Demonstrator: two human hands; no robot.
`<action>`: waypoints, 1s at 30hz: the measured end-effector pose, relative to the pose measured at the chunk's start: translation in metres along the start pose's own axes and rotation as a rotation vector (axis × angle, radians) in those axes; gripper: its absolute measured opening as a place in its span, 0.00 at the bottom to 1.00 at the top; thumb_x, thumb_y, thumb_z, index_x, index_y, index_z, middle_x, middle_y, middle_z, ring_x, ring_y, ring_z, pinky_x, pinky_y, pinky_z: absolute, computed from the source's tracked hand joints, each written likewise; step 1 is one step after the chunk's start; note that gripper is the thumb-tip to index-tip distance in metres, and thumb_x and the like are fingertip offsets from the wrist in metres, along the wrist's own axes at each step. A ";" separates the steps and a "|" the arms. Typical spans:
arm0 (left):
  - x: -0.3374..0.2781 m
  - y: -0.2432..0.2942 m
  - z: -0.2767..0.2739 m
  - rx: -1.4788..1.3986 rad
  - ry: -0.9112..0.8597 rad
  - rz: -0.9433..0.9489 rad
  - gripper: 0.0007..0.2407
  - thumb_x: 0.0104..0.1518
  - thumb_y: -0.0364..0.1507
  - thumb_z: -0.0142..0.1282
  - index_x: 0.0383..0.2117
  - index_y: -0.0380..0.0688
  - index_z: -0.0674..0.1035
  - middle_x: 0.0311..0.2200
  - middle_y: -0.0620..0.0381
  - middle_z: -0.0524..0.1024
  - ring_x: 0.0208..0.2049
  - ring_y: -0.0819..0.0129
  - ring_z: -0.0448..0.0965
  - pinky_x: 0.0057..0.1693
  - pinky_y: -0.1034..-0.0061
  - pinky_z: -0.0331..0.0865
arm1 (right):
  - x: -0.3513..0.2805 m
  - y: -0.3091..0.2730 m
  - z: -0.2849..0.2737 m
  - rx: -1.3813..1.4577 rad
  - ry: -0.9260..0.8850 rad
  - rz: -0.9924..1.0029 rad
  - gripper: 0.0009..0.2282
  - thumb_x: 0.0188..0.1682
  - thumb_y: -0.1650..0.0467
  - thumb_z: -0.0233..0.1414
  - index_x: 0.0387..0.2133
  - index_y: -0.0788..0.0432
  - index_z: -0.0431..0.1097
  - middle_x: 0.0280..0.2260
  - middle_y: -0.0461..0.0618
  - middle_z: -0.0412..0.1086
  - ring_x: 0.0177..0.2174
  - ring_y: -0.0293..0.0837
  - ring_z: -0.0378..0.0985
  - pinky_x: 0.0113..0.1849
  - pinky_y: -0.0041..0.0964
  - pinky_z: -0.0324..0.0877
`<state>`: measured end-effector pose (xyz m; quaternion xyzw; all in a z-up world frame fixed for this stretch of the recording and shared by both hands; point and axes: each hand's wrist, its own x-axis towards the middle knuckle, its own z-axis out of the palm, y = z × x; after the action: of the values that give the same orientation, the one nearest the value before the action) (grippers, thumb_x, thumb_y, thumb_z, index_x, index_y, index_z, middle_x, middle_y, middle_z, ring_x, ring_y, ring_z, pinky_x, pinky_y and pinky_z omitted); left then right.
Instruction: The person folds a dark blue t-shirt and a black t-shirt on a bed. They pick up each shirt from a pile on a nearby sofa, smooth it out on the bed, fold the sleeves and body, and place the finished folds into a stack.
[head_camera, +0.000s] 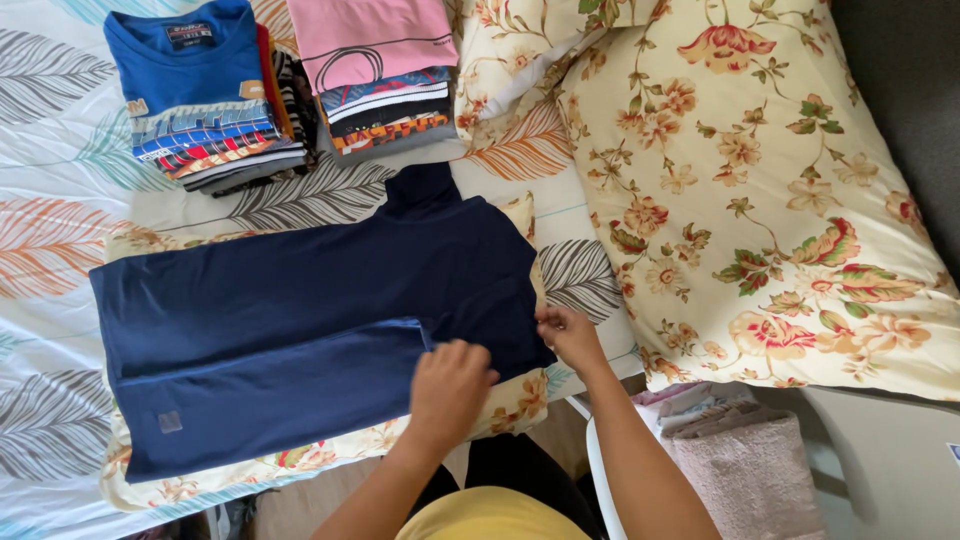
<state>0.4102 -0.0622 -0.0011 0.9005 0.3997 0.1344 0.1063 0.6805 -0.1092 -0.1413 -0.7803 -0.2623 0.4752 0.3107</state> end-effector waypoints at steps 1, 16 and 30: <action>-0.001 0.006 0.005 0.001 -0.002 0.002 0.14 0.47 0.44 0.64 0.31 0.55 0.75 0.29 0.61 0.70 0.34 0.59 0.75 0.38 0.66 0.68 | -0.015 -0.021 0.001 0.002 0.001 0.001 0.12 0.43 0.75 0.62 0.42 0.58 0.79 0.29 0.52 0.78 0.21 0.41 0.79 0.19 0.32 0.75; -0.014 0.003 0.040 -0.105 0.068 0.324 0.13 0.53 0.34 0.63 0.44 0.49 0.80 0.30 0.54 0.73 0.33 0.56 0.74 0.40 0.63 0.63 | -0.064 -0.063 0.024 -0.259 0.253 -0.136 0.13 0.50 0.61 0.58 0.46 0.49 0.71 0.35 0.54 0.75 0.36 0.60 0.80 0.40 0.54 0.72; -0.193 -0.216 -0.032 0.130 0.396 -0.996 0.23 0.66 0.45 0.51 0.67 0.63 0.69 0.68 0.49 0.61 0.69 0.43 0.57 0.63 0.34 0.53 | -0.108 -0.038 0.078 -0.522 0.207 -0.806 0.06 0.54 0.69 0.51 0.42 0.53 0.72 0.38 0.52 0.72 0.43 0.55 0.76 0.48 0.45 0.68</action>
<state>0.1261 -0.0622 -0.0662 0.5643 0.7981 0.2100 0.0236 0.5612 -0.1421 -0.0787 -0.7116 -0.6215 0.1557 0.2884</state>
